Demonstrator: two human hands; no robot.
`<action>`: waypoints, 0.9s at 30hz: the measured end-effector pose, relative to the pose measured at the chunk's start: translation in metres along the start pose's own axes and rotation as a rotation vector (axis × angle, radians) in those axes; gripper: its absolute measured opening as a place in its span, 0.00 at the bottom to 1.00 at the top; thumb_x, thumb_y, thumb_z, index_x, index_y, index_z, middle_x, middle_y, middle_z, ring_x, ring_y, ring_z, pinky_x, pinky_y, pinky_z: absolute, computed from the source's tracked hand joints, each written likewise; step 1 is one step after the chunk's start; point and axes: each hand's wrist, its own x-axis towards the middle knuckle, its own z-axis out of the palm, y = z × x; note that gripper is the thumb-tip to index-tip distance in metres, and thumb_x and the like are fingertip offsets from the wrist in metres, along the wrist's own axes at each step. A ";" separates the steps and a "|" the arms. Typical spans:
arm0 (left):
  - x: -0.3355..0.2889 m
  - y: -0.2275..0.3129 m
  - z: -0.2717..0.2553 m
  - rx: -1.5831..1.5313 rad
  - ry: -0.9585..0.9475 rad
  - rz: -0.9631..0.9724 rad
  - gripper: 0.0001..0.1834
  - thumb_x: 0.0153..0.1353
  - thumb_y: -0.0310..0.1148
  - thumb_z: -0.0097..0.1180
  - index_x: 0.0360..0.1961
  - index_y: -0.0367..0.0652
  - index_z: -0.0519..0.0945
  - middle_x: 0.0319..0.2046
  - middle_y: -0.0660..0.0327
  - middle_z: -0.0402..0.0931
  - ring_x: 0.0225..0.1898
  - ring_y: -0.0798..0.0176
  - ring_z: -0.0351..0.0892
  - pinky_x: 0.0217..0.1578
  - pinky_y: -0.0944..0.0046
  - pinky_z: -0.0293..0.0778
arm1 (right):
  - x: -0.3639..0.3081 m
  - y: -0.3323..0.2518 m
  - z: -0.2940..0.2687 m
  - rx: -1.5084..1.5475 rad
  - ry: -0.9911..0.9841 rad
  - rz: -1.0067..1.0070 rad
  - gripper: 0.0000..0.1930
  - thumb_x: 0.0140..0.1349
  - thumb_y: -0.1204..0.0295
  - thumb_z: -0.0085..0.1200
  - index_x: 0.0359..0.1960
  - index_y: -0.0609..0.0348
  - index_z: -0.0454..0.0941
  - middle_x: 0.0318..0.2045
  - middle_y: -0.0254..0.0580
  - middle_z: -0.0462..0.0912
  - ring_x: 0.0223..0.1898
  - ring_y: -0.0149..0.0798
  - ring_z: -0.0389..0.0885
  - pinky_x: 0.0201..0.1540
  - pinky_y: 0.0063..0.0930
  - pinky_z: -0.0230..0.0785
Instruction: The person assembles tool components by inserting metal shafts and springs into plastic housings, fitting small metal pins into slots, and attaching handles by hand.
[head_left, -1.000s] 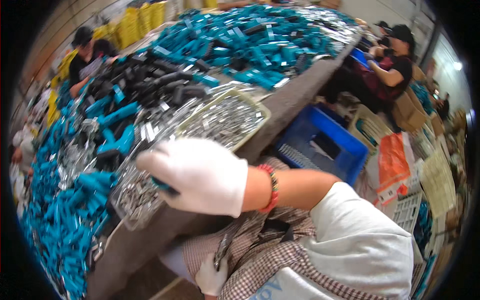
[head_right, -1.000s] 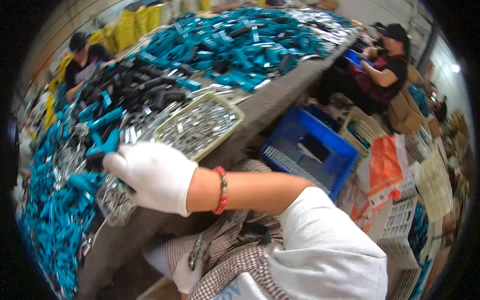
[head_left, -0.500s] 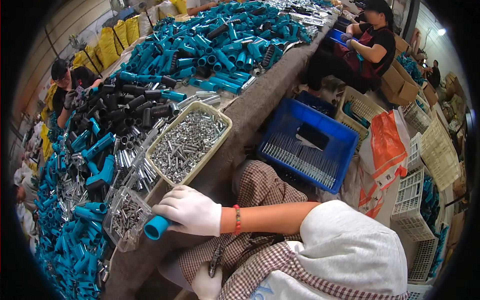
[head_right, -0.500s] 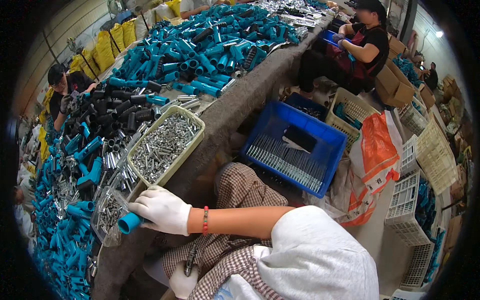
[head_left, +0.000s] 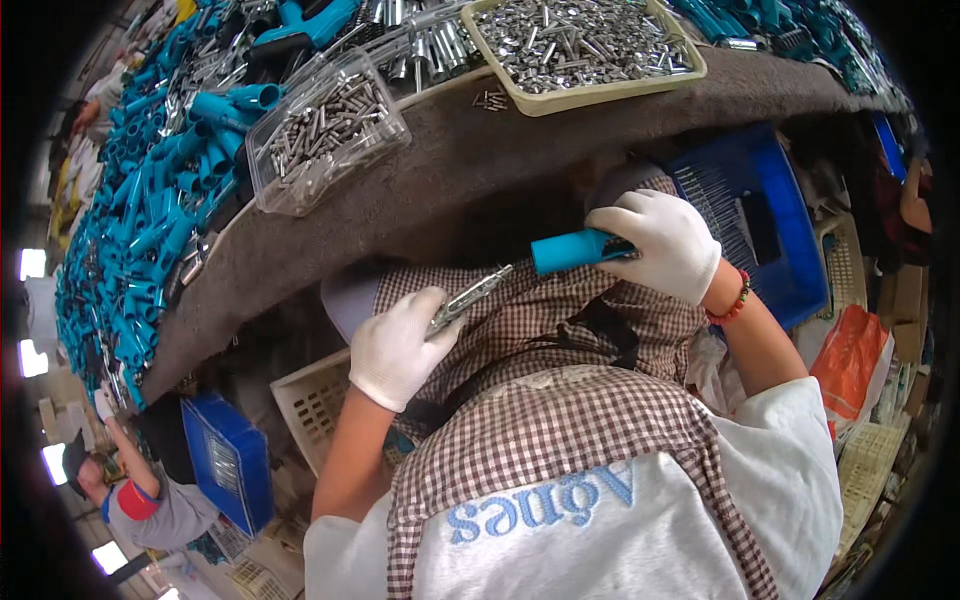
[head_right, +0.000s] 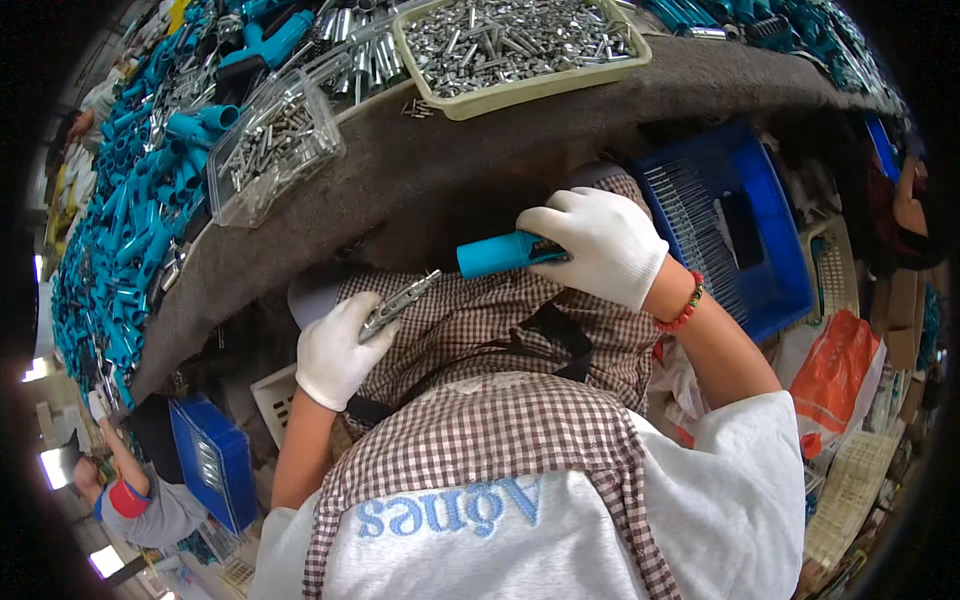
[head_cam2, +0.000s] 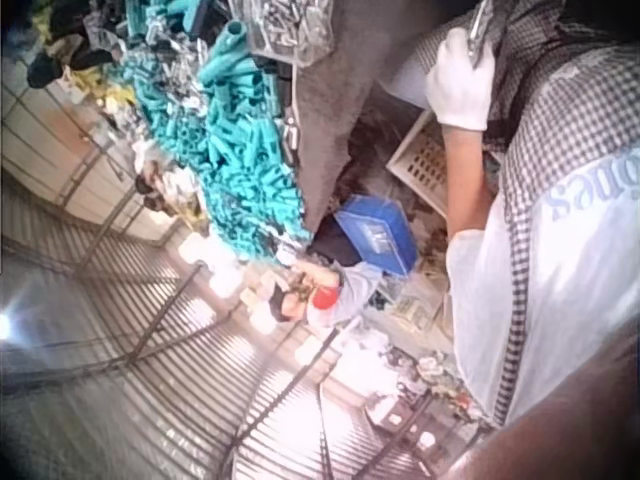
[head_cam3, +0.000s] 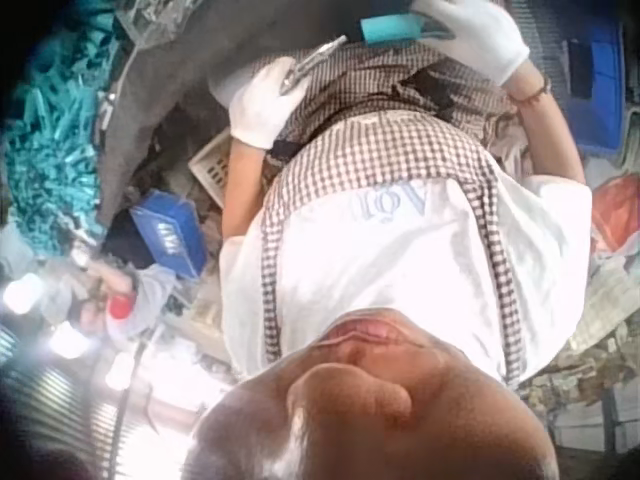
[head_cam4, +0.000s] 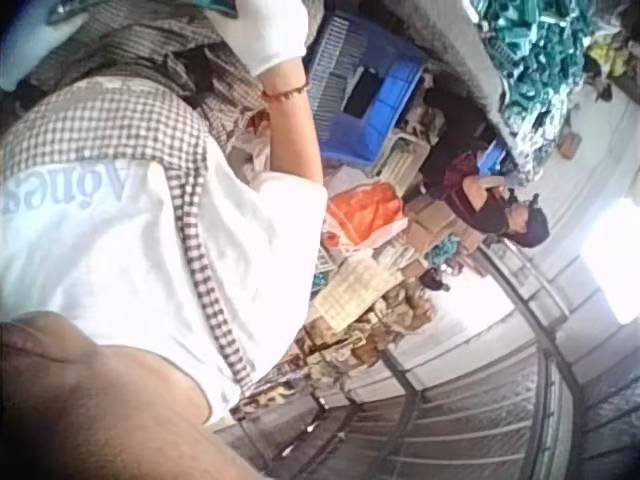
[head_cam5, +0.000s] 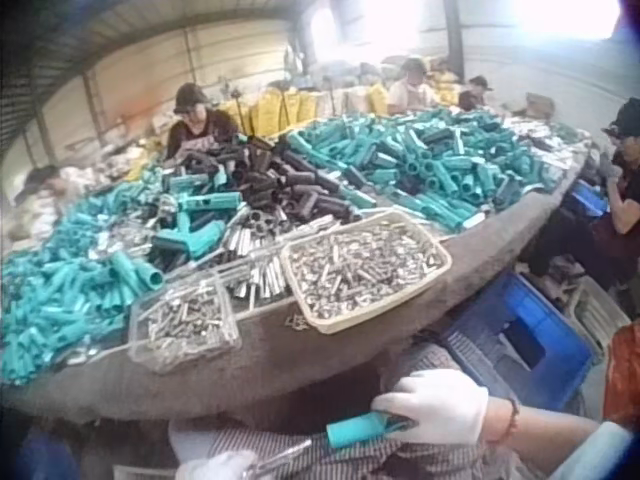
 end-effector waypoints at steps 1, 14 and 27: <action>0.000 0.001 0.000 -0.001 0.002 -0.007 0.15 0.54 0.45 0.61 0.37 0.49 0.77 0.28 0.59 0.78 0.28 0.51 0.80 0.27 0.55 0.75 | 0.000 -0.001 0.001 0.007 0.002 -0.016 0.19 0.45 0.66 0.67 0.41 0.52 0.79 0.29 0.40 0.79 0.32 0.45 0.80 0.35 0.36 0.73; 0.007 0.020 -0.008 -0.122 -0.197 0.074 0.36 0.54 0.50 0.63 0.61 0.52 0.64 0.34 0.55 0.82 0.31 0.52 0.83 0.31 0.56 0.79 | 0.025 -0.030 0.016 -0.063 -0.087 -0.409 0.26 0.46 0.57 0.66 0.48 0.49 0.76 0.21 0.36 0.74 0.21 0.40 0.79 0.22 0.32 0.72; 0.011 -0.012 -0.012 -0.525 -0.467 0.047 0.41 0.47 0.54 0.69 0.58 0.45 0.68 0.35 0.51 0.79 0.30 0.57 0.83 0.24 0.60 0.76 | 0.036 -0.048 0.018 -0.105 -0.016 -0.577 0.18 0.49 0.60 0.61 0.40 0.52 0.78 0.15 0.32 0.70 0.15 0.34 0.76 0.15 0.29 0.69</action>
